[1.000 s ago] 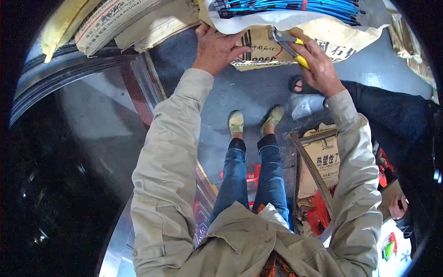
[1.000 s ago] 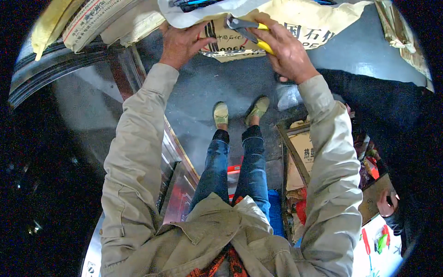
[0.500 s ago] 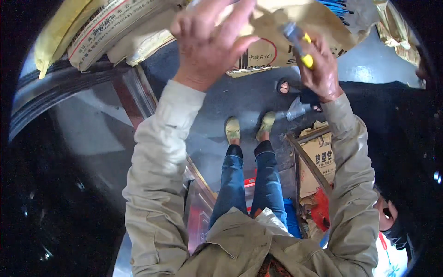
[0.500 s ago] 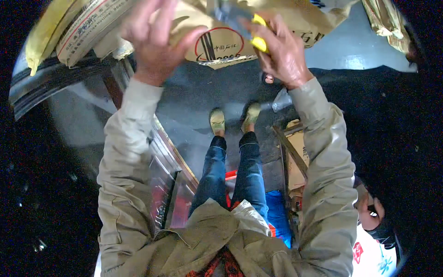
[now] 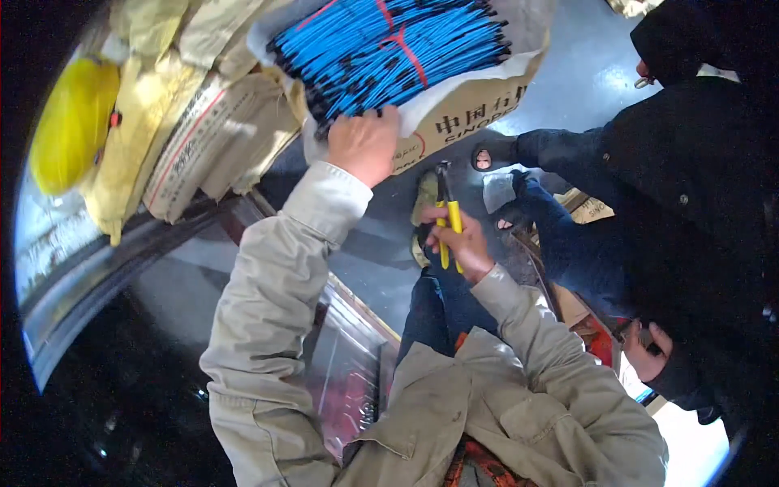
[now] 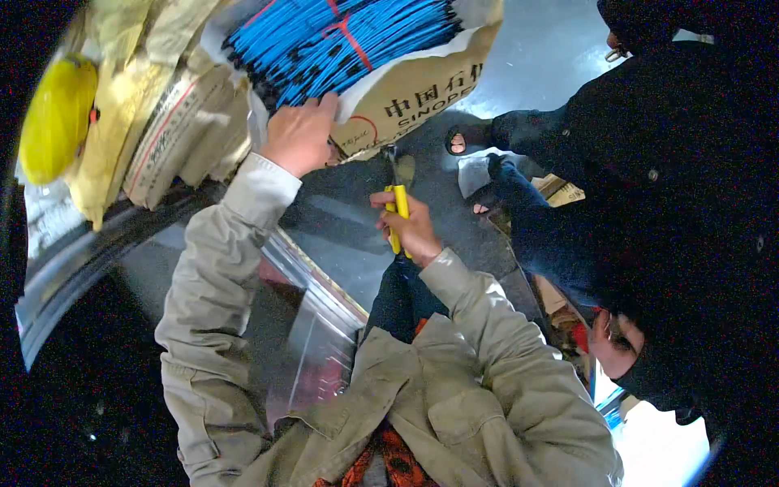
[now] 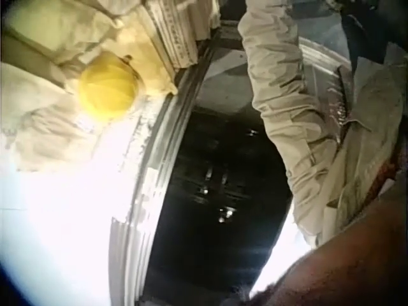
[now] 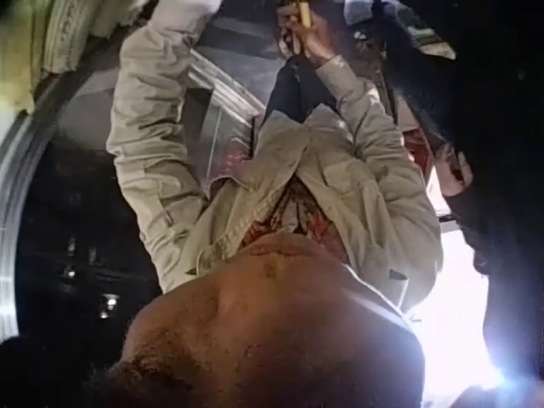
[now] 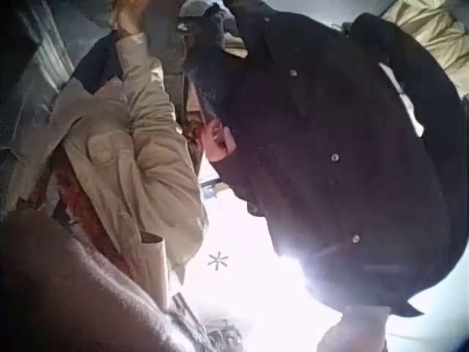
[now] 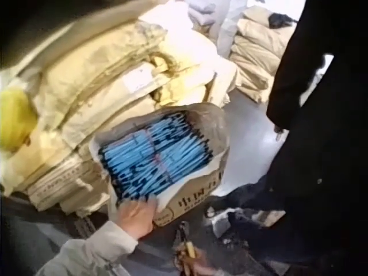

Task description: Bundling blue rods with plastic ties and placing them into large sacks.

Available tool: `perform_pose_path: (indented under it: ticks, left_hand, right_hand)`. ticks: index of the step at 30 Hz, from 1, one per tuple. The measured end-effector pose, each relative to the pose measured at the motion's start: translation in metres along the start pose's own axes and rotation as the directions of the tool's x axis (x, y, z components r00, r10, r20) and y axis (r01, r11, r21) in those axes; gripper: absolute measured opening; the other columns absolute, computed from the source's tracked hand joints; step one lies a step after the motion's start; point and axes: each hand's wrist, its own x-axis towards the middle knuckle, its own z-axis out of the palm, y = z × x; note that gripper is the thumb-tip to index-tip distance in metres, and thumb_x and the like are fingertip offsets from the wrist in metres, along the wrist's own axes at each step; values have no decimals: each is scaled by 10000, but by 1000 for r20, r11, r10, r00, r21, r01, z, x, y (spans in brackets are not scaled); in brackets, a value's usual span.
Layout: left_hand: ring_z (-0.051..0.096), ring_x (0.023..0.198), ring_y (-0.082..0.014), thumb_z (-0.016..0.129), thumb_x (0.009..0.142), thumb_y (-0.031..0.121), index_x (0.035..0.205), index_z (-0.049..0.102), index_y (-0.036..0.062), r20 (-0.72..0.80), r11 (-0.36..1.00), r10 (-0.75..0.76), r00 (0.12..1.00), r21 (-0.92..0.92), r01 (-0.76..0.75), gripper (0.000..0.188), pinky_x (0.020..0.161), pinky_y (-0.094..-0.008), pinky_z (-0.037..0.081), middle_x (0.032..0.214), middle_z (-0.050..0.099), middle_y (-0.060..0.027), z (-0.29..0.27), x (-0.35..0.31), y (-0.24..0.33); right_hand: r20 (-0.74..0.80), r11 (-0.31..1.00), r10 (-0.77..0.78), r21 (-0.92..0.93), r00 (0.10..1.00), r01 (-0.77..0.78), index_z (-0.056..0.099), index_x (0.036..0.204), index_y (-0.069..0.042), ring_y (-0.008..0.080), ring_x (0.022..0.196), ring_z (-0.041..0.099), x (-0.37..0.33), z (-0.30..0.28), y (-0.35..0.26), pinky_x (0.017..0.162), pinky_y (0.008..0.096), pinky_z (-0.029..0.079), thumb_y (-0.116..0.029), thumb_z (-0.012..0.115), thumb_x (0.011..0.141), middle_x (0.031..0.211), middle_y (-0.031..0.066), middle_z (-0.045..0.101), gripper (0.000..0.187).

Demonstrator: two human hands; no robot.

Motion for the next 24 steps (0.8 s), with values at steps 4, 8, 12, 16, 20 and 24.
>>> perform_pose_path:
  ticks: [4, 8, 12, 16, 20, 24]
  left_hand:
    - [571, 672, -375, 580, 677, 179, 789, 528, 47, 135, 992, -85, 987, -82, 96, 181, 543, -474, 419, 704, 576, -158, 8, 12, 0]
    - [551, 673, -395, 572, 696, 145, 919, 525, -4, 348, 846, 138, 927, -528, 72, 272, 590, -433, 434, 768, 589, -165, 10, 15, -29]
    - [571, 693, -316, 591, 714, 155, 1027, 527, -15, 521, 449, 252, 815, -809, 378, 362, 625, -362, 455, 844, 610, -163, 22, 14, -37]
    - [577, 713, -284, 570, 732, 138, 1017, 542, -26, 603, 505, 131, 787, -724, 470, 330, 636, -343, 459, 864, 614, -156, 31, 15, -40]
    - [583, 720, -276, 553, 749, 136, 1000, 555, -40, 675, 372, 69, 735, -701, 609, 306, 636, -339, 462, 871, 617, -160, 33, 18, -41]
    - [584, 740, -263, 538, 770, 131, 1000, 552, -57, 745, 277, 37, 666, -648, 709, 297, 643, -325, 463, 887, 612, -161, 35, 14, -36]
  right_hand:
    - [-21, 993, 67, 104, 998, -64, 549, 997, -17, 123, 603, 520, 15, -2, 2, 509, 219, 437, 11, 497, 757, 875, 83, 561, 247]
    - [5, 983, 122, 135, 993, -122, 527, 1034, -6, 133, 630, 526, 17, 14, 3, 532, 229, 447, -36, 529, 775, 878, 100, 545, 261]
    - [-264, 923, 185, 379, 947, -74, 523, 1041, -13, 126, 635, 522, 26, 44, 3, 537, 226, 451, -72, 553, 780, 859, 87, 539, 270]
    - [-470, 867, 285, 498, 835, -17, 528, 1026, -15, 118, 628, 518, 48, 67, -9, 540, 221, 454, -98, 579, 773, 836, 78, 541, 271]
    - [-616, 844, 282, 524, 735, 115, 530, 1007, -18, 112, 621, 514, 70, 95, -14, 540, 217, 455, -119, 608, 760, 815, 70, 543, 279]
    - [-721, 817, 272, 523, 637, 244, 537, 979, -17, 109, 617, 507, 80, 117, -17, 538, 216, 450, -139, 634, 740, 801, 67, 542, 285]
